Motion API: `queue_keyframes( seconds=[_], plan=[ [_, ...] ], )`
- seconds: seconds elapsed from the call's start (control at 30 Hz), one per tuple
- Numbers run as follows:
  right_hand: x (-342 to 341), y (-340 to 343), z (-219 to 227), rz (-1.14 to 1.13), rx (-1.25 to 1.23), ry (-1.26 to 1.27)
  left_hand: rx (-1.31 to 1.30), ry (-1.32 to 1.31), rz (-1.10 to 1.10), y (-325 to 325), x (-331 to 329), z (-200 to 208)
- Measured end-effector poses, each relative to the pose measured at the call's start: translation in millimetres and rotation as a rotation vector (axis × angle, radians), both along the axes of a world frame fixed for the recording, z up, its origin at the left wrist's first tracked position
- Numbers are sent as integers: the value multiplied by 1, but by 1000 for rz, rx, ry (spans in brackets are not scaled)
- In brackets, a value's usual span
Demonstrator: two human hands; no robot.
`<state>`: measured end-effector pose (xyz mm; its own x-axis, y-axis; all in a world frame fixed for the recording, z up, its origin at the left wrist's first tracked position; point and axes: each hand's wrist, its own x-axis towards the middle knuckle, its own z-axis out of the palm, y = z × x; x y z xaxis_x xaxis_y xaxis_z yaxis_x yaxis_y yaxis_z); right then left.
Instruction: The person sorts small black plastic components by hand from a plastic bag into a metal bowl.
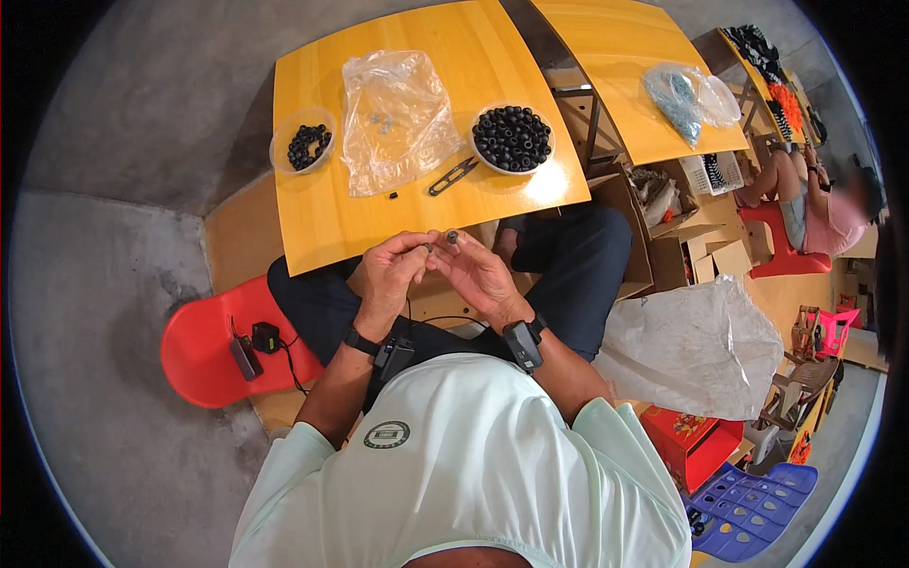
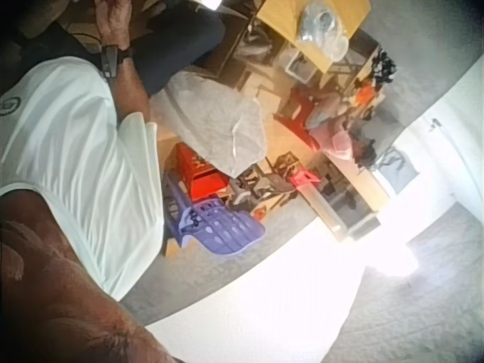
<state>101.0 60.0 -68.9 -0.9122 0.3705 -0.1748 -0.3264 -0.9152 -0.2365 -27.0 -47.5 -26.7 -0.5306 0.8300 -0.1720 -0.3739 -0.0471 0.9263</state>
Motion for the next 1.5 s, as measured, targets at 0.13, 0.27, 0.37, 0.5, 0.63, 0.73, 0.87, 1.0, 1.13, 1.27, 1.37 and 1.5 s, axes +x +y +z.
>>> queue_keyframes(
  seconds=[0.13, 0.27, 0.37, 0.5, 0.63, 0.73, 0.87, 1.0, 1.13, 1.27, 1.37, 1.5],
  plan=[
    [2, 0, -2, -9, 45, -9, -1, -3, -13, 5, 0, 11],
    [4, 0, 2, 25, 107, -23, -41, 150, -53, 7, -2, 12],
    [4, 0, 6, 51, 133, -54, -62, 243, -66, 8, -1, 16],
    [4, 0, -2, 44, 165, -62, -80, 296, -79, 9, 1, 17],
    [3, -1, -4, 53, 192, -84, -86, 294, -79, 9, 1, 16],
    [3, -1, -5, 52, 207, -99, -99, 287, -73, 9, 1, 15],
    [5, -1, -6, 57, 217, -99, -125, 289, -79, 8, 2, 15],
    [6, -2, -5, 47, 217, -83, -122, 310, -101, 8, 2, 14],
    [6, -2, 2, 45, 206, -103, -137, 331, -92, 7, 3, 17],
    [6, -1, -1, 77, 179, -56, -150, 310, -93, 8, 5, 17],
    [6, -2, -1, 80, 177, -49, -173, 307, -80, 7, 4, 17],
    [7, -3, 4, 68, 177, -84, -195, 366, -104, 6, 4, 16]
  ],
)
